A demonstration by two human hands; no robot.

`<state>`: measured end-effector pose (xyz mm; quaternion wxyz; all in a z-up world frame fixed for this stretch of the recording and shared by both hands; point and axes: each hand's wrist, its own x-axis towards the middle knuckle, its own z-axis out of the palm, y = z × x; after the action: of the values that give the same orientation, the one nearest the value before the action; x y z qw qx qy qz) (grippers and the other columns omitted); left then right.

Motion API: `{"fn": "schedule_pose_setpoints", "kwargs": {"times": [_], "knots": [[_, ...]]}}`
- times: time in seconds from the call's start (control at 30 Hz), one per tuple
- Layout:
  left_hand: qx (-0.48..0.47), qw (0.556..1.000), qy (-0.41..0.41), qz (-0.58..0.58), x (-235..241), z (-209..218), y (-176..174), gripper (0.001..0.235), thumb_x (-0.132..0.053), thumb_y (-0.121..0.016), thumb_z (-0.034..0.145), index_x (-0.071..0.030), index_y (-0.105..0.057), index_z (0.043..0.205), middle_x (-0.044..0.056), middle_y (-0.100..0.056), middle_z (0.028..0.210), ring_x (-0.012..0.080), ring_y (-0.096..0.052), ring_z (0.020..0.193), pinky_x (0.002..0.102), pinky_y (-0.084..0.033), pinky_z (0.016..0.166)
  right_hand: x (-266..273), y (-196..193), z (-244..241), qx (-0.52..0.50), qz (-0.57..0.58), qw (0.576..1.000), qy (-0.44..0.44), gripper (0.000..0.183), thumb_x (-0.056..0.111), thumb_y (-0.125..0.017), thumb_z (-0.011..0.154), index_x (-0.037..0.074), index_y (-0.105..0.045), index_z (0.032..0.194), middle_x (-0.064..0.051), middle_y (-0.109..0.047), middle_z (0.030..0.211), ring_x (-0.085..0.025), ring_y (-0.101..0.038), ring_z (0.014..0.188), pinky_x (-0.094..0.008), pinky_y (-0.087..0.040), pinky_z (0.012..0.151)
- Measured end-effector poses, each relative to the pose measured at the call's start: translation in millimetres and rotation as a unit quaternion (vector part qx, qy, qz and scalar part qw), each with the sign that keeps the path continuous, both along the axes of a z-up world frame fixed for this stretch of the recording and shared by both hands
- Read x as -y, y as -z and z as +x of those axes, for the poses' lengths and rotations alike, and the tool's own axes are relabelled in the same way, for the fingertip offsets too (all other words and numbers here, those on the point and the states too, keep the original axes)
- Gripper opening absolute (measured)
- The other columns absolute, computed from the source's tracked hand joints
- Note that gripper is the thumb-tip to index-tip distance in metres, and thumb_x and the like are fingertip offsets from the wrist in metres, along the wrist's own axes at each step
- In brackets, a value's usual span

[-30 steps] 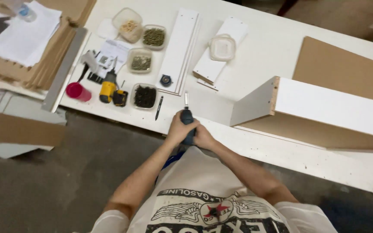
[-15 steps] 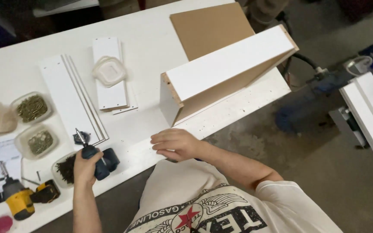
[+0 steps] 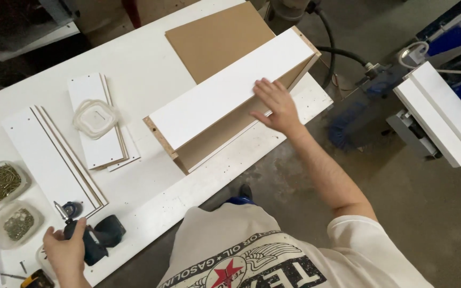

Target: Assembling a wooden drawer by inserting the bottom panel and attaching the back panel with screws using a power drill.

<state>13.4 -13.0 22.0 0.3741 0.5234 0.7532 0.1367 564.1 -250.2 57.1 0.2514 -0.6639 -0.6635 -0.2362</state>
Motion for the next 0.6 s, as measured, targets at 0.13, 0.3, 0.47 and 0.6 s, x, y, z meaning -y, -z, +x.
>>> {"fn": "schedule_pose_setpoints", "kwargs": {"times": [0.13, 0.3, 0.47, 0.6], "knots": [[-0.093, 0.950, 0.075, 0.290, 7.7, -8.6, 28.8, 0.079, -0.027, -0.089, 0.098, 0.019, -0.045, 0.145, 0.037, -0.041, 0.137, 0.0567, -0.047, 0.123, 0.070, -0.043, 0.090, 27.7, -5.3, 86.6, 0.030, 0.025, 0.997, 0.065, 0.058, 0.047, -0.057, 0.106, -0.001, -0.063, 0.139, -0.019, -0.064, 0.141, -0.036, -0.058, 0.135, -0.054, -0.041, 0.115], [0.003, 0.947, 0.090, 0.309, 44.4, 68.2, -17.7, 0.066, -0.017, -0.080, 0.102, 0.019, -0.046, 0.145, 0.039, -0.048, 0.140, 0.0499, -0.051, 0.128, 0.060, -0.042, 0.100, 48.5, 1.9, 154.7, -0.057, 0.079, 0.989, 0.115, 0.033, 0.024, -0.065, 0.107, 0.001, -0.071, 0.130, -0.020, -0.069, 0.132, -0.036, -0.063, 0.125, -0.049, -0.049, 0.103], [0.170, 0.970, 0.053, 0.164, 85.8, 191.3, -70.2, 0.042, -0.025, -0.055, 0.105, -0.008, -0.055, 0.143, 0.008, -0.059, 0.142, 0.0222, -0.053, 0.133, 0.039, -0.039, 0.112, 33.4, 7.3, 168.0, -0.554, 0.135, 0.815, 0.103, 0.028, 0.028, -0.073, 0.097, 0.009, -0.072, 0.117, -0.004, -0.072, 0.115, -0.016, -0.067, 0.107, -0.032, -0.056, 0.095], [0.257, 0.939, 0.060, 0.222, 107.7, 250.8, -54.3, 0.059, -0.022, -0.056, 0.100, 0.000, -0.040, 0.153, 0.024, -0.043, 0.154, 0.0378, -0.041, 0.142, 0.048, -0.035, 0.116, 20.8, 46.5, 188.8, -0.680, 0.111, 0.722, 0.061, 0.030, 0.023, -0.063, 0.100, 0.007, -0.068, 0.125, -0.010, -0.066, 0.118, -0.024, -0.063, 0.112, -0.039, -0.053, 0.094]]}}
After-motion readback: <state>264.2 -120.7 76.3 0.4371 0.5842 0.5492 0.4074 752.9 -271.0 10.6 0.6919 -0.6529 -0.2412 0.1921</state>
